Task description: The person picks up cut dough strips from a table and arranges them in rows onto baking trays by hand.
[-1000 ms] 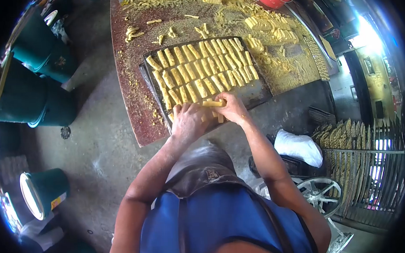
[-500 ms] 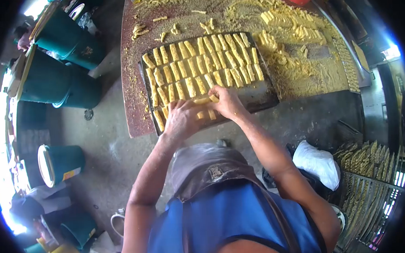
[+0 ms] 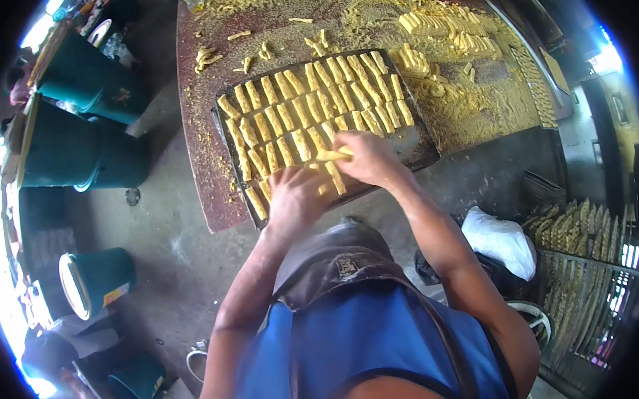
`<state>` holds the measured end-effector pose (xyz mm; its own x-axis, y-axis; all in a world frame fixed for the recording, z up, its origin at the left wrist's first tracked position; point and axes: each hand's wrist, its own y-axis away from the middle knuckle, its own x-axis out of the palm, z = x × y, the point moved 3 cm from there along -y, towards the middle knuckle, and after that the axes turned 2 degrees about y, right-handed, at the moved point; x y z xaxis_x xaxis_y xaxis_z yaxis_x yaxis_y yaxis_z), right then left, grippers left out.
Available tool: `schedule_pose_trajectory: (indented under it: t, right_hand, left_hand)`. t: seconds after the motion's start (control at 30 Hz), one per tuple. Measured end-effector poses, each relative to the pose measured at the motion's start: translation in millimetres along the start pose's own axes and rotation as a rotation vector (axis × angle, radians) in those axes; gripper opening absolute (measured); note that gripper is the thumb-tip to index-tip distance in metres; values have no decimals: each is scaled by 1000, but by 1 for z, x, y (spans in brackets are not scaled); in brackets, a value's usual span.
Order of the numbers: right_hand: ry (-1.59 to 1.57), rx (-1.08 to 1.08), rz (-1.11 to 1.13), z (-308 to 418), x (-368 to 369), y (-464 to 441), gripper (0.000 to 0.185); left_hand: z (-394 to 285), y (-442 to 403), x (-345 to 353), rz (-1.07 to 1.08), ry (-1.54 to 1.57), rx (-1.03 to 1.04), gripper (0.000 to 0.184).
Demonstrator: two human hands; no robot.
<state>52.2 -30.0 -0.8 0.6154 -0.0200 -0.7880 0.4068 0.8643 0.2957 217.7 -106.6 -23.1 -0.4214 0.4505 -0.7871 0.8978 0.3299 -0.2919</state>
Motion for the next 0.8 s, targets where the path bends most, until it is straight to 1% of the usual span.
schedule_pose_trajectory:
  t: [0.03, 0.07, 0.13, 0.2, 0.23, 0.3, 0.37, 0.4, 0.47, 0.53, 0.6, 0.63, 0.7, 0.73, 0.8]
  right_hand:
    - [-16, 120, -25, -12, -3, 7, 22]
    - [2, 135, -27, -17, 5, 10, 22]
    - [-14, 115, -97, -35, 27, 20, 25]
    - [-32, 85, -138, -41, 34, 21, 27]
    - [-45, 52, -129, -40, 33, 20, 26]
    - [-72, 9, -117, -41, 34, 21, 26]
    - [-255, -69, -75, -52, 30, 17, 28]
    - [-256, -86, -63, -62, 28, 15, 28]
    - [-575, 54, -57, -89, 28, 10, 29]
    - [-561, 76, -39, -87, 16, 9, 31]
    - [-89, -60, -210, -82, 7, 12, 31]
    - [-106, -53, -194, -83, 8, 14, 31]
    - [-142, 27, -146, -85, 5, 11, 25]
    - [-140, 24, -157, -84, 5, 10, 25]
    - [-252, -122, -252, -78, 13, 9, 17]
  left_hand:
    - [-4, -4, 13, 32, -3, 48, 28]
    - [-7, -7, 24, 3, -14, 90, 29]
    - [-10, -12, 30, 90, -4, 50, 29]
    - [-1, -9, 31, 71, 43, 15, 30]
    - [1, -7, 28, 79, -17, 1, 31]
    - [6, -4, 29, 57, -29, 19, 32]
    - [5, -5, 29, 24, 8, 19, 35]
    - [0, -8, 28, 16, -4, 3, 35]
    - [-8, -13, 28, -39, 12, -70, 38]
    - [-21, -24, 35, -69, -4, -86, 40]
    - [-30, -31, 42, -50, -56, -62, 40]
    - [-29, -29, 46, -30, -48, -63, 38]
    - [-30, -23, 49, -1, -41, -87, 37]
    - [-28, -24, 48, 1, -36, -95, 36]
    - [-21, -23, 47, -3, -24, -77, 38]
